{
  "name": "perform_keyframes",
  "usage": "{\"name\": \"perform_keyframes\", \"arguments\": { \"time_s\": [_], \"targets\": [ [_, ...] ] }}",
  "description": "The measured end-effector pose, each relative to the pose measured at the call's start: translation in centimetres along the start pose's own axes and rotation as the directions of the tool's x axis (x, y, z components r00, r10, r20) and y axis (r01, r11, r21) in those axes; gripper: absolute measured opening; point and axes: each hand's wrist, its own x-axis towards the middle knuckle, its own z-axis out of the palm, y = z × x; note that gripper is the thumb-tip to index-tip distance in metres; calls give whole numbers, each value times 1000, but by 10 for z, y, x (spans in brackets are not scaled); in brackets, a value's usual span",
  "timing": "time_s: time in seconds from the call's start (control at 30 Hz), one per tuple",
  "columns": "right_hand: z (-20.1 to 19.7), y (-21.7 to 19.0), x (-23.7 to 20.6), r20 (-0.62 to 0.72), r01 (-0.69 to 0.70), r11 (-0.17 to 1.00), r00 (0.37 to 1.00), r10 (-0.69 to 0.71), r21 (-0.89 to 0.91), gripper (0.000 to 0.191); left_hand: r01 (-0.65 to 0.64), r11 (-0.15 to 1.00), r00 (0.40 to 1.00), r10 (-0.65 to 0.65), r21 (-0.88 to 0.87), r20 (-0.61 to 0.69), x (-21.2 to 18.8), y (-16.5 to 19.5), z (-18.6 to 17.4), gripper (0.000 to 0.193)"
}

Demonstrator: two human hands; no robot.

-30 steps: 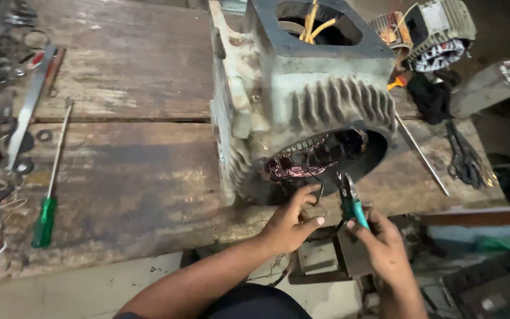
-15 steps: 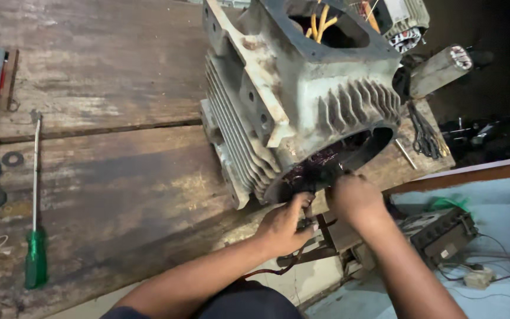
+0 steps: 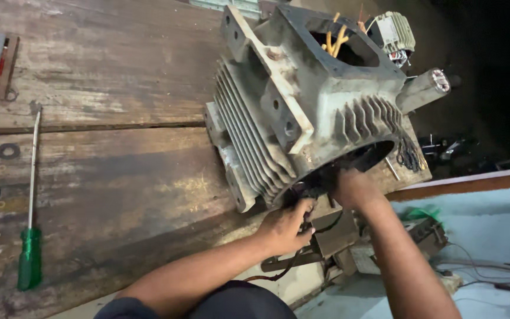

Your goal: The person works on a disassembled electric motor stator on a workbench. They handle the motor housing and wires, strike the housing with a hammer, cut and pull out old winding wires with pliers, and pry inside the stator with a screwdriver to remove the old windings.

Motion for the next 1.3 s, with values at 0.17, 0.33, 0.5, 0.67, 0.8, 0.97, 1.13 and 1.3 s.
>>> {"name": "perform_keyframes", "arguments": {
  "time_s": [0.17,0.33,0.5,0.67,0.8,0.97,1.13,1.3],
  "targets": [
    [23,10,-11,-155,150,806,985,-73,572,47,-20,1000,1000,20,-4,-2,2,1,-3,59],
    [20,4,-43,-116,127,505,992,-54,854,36,104,994,989,-106,33,99,4,7,-6,54],
    [49,43,-109,-58,39,610,998,12,791,34,105,990,986,-116,91,118,5,7,-5,61],
    [171,76,-156,125,-63,674,991,-44,736,38,95,994,989,-101,59,112,4,6,-3,66],
    [277,83,-170,244,-299,871,945,215,389,44,222,974,957,-225,39,180,9,16,-1,73],
    [295,95,-186,343,-413,483,910,231,772,36,176,981,969,-186,76,161,12,40,-11,78],
    [205,63,-182,163,-156,-61,976,147,986,30,109,966,975,-150,234,164,25,60,-19,79],
    [113,11,-130,174,-63,-528,971,165,847,35,-133,924,991,127,358,43,50,57,-14,74]
  ]
}}
